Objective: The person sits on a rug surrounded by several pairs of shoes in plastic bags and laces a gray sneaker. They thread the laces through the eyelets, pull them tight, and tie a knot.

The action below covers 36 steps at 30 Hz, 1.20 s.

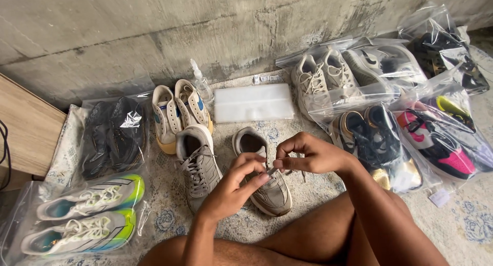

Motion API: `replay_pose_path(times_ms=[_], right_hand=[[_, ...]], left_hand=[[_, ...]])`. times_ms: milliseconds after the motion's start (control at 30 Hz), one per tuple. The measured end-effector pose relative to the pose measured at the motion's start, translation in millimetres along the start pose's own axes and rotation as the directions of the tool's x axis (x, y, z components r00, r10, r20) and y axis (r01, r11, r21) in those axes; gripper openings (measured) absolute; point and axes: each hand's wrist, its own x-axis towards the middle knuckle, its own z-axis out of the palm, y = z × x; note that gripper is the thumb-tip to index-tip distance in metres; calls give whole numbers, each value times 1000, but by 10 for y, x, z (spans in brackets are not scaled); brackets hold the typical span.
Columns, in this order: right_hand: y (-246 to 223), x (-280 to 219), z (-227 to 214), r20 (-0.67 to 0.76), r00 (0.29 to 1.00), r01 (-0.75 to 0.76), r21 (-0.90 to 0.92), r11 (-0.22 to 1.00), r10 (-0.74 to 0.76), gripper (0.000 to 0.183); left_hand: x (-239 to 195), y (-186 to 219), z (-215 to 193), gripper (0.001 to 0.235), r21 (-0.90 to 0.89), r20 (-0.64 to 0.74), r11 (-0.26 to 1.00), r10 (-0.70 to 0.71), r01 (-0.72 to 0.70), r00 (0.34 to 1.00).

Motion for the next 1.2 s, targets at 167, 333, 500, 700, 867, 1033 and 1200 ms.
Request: replay_pose_path(times_ms=[167, 333, 500, 700, 867, 1033, 1200], right_hand=[[137, -2, -38, 2, 1000, -30, -71, 997, 30, 9], [251, 13, -98, 21, 999, -22, -84, 996, 24, 4], [103, 33, -126, -2, 999, -40, -118, 992, 40, 9], [204, 26, -257, -9, 1000, 1, -192, 981, -3, 6], [-66, 7, -236, -25, 999, -36, -242, 969, 31, 5], [-171, 55, -172, 47, 999, 33, -274, 961, -21, 11], [-299, 157, -56, 109, 994, 56, -398, 916, -14, 13]], left_hand=[[-370, -438, -188, 18, 152, -24, 979, -137, 139, 990], [-695, -694, -346, 15, 343, -58, 886, -312, 313, 948], [-821, -654, -428, 17, 565, -83, 520, -736, 640, 671], [-800, -764, -400, 20, 498, -104, 406, -849, 766, 517], [-673, -503, -353, 38, 524, 20, 336, -924, 783, 383], [-605, -405, -333, 50, 514, 71, 293, -951, 806, 300], [-526, -357, -328, 58, 502, -12, 444, -855, 742, 519]])
